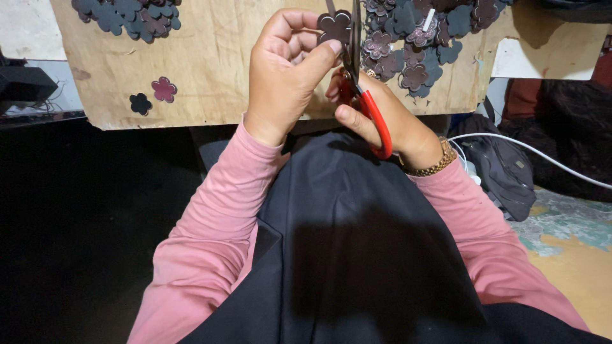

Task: The person holds small flower-shaped leather pieces and uses red-handled scissors to trim and refine their edges, working on one piece at a time and setting trimmed pieces on the work board among a pile of similar cutouts.

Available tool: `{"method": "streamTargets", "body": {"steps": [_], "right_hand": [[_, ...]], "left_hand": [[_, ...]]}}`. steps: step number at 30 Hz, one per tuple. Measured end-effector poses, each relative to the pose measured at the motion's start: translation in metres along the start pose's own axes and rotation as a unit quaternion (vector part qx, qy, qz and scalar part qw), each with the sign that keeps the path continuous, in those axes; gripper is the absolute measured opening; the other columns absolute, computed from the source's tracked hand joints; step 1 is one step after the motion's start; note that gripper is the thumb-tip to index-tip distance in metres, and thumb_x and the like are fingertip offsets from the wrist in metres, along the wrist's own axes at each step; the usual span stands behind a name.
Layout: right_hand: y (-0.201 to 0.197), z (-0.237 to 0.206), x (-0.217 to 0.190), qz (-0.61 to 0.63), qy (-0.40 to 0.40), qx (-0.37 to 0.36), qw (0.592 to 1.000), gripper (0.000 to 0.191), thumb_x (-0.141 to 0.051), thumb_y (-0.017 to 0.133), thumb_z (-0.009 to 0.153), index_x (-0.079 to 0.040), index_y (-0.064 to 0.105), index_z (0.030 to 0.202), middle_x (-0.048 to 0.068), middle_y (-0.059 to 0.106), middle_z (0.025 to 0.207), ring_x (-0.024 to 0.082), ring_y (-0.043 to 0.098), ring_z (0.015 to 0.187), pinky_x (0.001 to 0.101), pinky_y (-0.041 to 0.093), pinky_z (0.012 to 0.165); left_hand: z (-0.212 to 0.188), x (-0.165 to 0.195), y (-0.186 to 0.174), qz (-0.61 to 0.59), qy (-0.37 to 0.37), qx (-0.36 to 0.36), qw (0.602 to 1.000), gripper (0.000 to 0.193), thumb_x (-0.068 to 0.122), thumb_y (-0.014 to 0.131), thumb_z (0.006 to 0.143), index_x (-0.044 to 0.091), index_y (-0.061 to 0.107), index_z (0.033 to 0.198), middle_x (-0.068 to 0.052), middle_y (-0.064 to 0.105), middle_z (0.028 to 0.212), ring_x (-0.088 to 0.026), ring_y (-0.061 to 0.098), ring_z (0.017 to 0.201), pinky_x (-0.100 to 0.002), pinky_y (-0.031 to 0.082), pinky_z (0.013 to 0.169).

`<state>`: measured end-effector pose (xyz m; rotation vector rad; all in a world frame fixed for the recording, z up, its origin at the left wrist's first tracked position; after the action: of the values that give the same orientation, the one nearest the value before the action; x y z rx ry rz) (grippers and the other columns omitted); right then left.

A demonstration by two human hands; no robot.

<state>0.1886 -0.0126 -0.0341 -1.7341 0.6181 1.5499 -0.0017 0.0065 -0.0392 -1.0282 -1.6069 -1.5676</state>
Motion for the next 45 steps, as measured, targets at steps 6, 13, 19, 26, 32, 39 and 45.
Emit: {"method": "streamTargets", "body": {"steps": [6,13,19,26,32,39,45], "right_hand": [[-0.001,-0.002,0.002,-0.005,0.004,0.002,1.0,0.052,-0.049,0.058,0.107,-0.001,0.053,0.125,0.007,0.06,0.112,0.016,0.059,0.104,0.0306,0.05,0.095],[0.0,-0.002,0.005,0.036,0.032,0.0,0.999,0.053,-0.055,0.056,0.106,-0.003,0.055,0.117,0.003,0.058,0.096,0.012,0.056,0.087,0.0274,0.05,0.081],[-0.001,-0.001,0.006,0.003,0.013,0.011,1.0,0.059,-0.063,0.049,0.106,-0.004,0.054,0.111,0.001,0.054,0.095,0.012,0.054,0.084,0.0278,0.049,0.077],[0.001,-0.003,0.005,0.035,0.031,0.02,0.999,0.063,-0.067,0.045,0.105,-0.005,0.053,0.107,0.0,0.054,0.094,0.01,0.055,0.08,0.0254,0.05,0.073],[0.005,-0.002,0.003,0.078,0.029,0.03,0.996,0.066,-0.07,0.044,0.105,-0.005,0.055,0.108,-0.001,0.054,0.093,0.009,0.054,0.081,0.0243,0.049,0.075],[0.004,-0.004,0.0,0.143,0.041,-0.004,0.989,0.071,-0.073,0.047,0.103,-0.004,0.056,0.117,-0.001,0.054,0.094,0.009,0.052,0.087,0.0238,0.046,0.08],[0.0,-0.004,0.002,0.136,0.03,-0.05,0.989,0.072,-0.072,0.048,0.102,-0.003,0.054,0.12,0.001,0.056,0.099,0.01,0.054,0.088,0.0246,0.048,0.081]], "left_hand": [[-0.001,0.003,0.0,0.02,0.008,-0.004,1.0,0.03,-0.005,0.073,0.098,-0.001,0.052,0.119,-0.01,0.072,0.099,-0.012,0.069,0.088,-0.026,0.058,0.08],[-0.001,0.002,0.0,0.022,0.002,-0.003,1.0,0.03,-0.005,0.073,0.098,0.001,0.051,0.117,-0.01,0.072,0.097,-0.012,0.07,0.085,-0.025,0.058,0.076],[0.0,0.002,-0.001,0.033,0.011,-0.003,0.999,0.03,-0.006,0.074,0.098,0.001,0.051,0.117,-0.009,0.072,0.098,-0.013,0.071,0.088,-0.025,0.058,0.081],[-0.001,0.004,-0.004,0.043,0.01,-0.001,0.999,0.032,-0.006,0.075,0.098,0.002,0.051,0.118,-0.009,0.072,0.097,-0.012,0.07,0.087,-0.025,0.057,0.081],[-0.001,-0.001,0.001,0.021,0.023,-0.012,0.999,0.021,0.0,0.073,0.101,0.0,0.06,0.116,-0.003,0.07,0.102,-0.009,0.065,0.092,-0.023,0.054,0.086],[-0.003,0.002,0.003,0.102,-0.004,0.012,0.995,0.014,0.015,0.071,0.101,0.001,0.071,0.104,0.001,0.07,0.091,-0.005,0.059,0.08,-0.021,0.051,0.075],[-0.001,0.014,-0.007,0.123,-0.029,-0.007,0.992,0.012,0.011,0.073,0.098,0.0,0.072,0.099,0.0,0.072,0.089,-0.005,0.06,0.077,-0.022,0.051,0.071]]}}
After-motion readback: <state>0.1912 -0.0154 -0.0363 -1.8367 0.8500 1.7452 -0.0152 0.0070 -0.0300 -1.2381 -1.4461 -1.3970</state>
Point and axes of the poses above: each hand's wrist, its own z-axis towards the middle knuckle, its own y-axis out of the palm, x = y × z, the point moved 1 cm from there along z, towards the middle knuckle
